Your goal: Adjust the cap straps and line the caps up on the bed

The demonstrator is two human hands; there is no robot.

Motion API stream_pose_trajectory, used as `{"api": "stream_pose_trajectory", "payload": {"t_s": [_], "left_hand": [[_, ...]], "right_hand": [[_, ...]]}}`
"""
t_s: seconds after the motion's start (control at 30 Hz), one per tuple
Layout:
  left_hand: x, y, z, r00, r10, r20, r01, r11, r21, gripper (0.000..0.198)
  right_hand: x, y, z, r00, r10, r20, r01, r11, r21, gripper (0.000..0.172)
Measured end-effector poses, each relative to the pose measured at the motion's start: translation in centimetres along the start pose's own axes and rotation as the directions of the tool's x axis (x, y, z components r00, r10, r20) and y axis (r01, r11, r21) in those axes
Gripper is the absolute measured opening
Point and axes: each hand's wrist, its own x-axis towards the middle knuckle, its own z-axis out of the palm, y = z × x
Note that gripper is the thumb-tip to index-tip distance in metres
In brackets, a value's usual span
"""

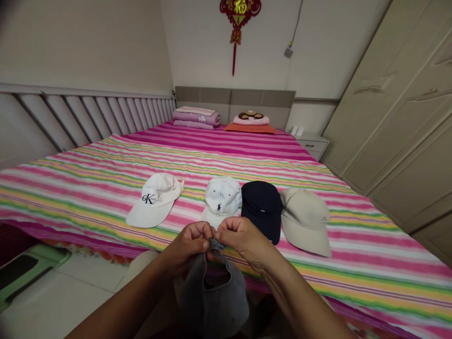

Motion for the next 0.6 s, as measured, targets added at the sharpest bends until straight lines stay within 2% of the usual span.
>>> {"api": "stream_pose_trajectory", "payload": {"t_s": [0.27,0.43,0.6], "left_hand": [[0.1,0.3,0.3,0.998,-0.008,-0.065,0.016,0.993,0.119,0.014],[0.1,0.6,0.5,0.996,-0.032,-0.087,0.048,0.982,0.182,0.016],[0.1,0.6,0.5,0.99,-0.017,-0.137,0.046,0.977,0.209,0.019]], "right_hand": [[0.1,-0.5,-0.3,1.0,0.004,0.022,0.0,0.976,-0.216,0.016],[0.0,-0.7,-1.2,0.992,0.018,0.122,0.004,0.984,-0.177,0.014],[-0.2,-0.5,-1.2,0.997,-0.02,0.073,0.031,0.987,-0.157,0.017]]}}
